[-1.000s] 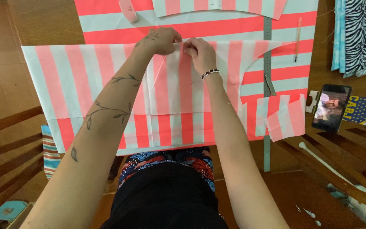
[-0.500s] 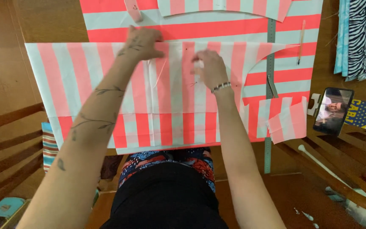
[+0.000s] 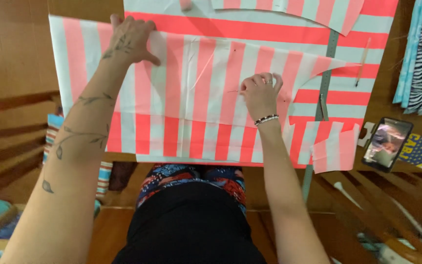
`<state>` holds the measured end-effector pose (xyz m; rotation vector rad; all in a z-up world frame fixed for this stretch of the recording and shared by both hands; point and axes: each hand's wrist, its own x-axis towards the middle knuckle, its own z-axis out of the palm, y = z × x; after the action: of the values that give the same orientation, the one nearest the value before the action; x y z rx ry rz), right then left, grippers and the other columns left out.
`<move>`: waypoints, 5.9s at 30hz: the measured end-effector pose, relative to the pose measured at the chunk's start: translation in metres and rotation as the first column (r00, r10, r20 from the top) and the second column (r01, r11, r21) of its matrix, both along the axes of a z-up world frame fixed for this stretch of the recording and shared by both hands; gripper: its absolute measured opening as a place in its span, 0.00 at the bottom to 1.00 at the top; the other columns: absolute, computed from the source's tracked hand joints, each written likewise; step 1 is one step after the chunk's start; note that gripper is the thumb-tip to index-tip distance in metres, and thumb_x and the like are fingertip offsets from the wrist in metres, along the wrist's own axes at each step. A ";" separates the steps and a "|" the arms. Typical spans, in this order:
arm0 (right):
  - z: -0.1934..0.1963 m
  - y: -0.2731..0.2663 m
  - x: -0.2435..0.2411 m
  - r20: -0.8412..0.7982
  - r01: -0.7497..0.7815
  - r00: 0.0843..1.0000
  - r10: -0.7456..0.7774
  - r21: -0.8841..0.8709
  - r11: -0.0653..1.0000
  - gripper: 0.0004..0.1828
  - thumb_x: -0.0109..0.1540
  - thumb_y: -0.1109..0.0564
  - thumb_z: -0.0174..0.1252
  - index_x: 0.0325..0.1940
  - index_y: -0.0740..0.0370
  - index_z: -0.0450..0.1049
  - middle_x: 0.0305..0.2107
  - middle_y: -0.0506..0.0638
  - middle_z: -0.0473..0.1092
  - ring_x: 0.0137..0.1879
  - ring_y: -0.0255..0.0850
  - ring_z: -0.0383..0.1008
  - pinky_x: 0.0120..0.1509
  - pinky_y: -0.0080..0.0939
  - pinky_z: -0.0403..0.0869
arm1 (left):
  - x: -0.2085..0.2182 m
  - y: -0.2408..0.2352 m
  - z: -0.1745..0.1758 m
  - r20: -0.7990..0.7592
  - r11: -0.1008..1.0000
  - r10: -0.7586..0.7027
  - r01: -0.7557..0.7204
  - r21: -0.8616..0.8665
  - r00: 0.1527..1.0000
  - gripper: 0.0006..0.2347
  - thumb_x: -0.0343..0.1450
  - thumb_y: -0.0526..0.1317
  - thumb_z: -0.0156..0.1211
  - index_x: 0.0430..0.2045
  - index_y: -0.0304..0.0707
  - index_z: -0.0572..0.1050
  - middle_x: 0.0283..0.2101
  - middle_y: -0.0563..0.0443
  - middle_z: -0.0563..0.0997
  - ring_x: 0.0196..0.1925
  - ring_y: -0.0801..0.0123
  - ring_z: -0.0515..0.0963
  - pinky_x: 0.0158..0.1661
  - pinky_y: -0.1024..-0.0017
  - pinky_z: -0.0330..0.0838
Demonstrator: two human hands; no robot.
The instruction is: The person traces a curved pattern onto striped fabric using a pencil and a clear template, then uses scissors to cut the fabric along the marked lines.
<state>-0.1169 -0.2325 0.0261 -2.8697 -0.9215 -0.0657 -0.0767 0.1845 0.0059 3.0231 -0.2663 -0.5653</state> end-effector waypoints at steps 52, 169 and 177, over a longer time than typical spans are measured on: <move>0.000 0.291 -0.112 -0.751 0.953 0.295 -0.591 0.274 0.129 0.03 0.56 0.50 0.62 0.29 0.46 0.79 0.24 0.37 0.76 0.32 0.32 0.75 0.39 0.39 0.74 | 0.003 -0.006 0.063 -0.549 0.914 -0.240 -0.005 -0.407 0.801 0.21 0.60 0.44 0.73 0.44 0.41 0.72 0.43 0.49 0.74 0.41 0.57 0.75 0.36 0.62 0.69; 0.011 -0.056 -0.039 -0.073 0.180 0.984 -0.165 0.366 0.913 0.39 0.44 0.48 0.79 0.53 0.49 0.67 0.53 0.46 0.60 0.55 0.48 0.66 0.55 0.54 0.72 | -0.234 -0.281 -0.025 -0.918 -0.933 0.300 0.119 -0.339 -0.259 0.34 0.57 0.33 0.82 0.52 0.28 0.60 0.47 0.31 0.75 0.46 0.39 0.82 0.46 0.41 0.77; -0.022 -0.163 0.014 -0.247 0.491 0.867 -0.433 0.574 0.656 0.29 0.52 0.59 0.68 0.57 0.54 0.68 0.44 0.58 0.72 0.49 0.57 0.75 0.49 0.48 0.77 | -0.294 -0.221 -0.020 -0.807 -0.817 0.492 0.148 -0.558 -0.325 0.15 0.62 0.30 0.77 0.39 0.33 0.77 0.39 0.37 0.85 0.44 0.45 0.87 0.44 0.49 0.81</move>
<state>-0.1033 -0.3957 0.0044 -2.3548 -0.0665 -0.2406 -0.3703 -0.0362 -0.0144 0.4764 1.4077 0.7297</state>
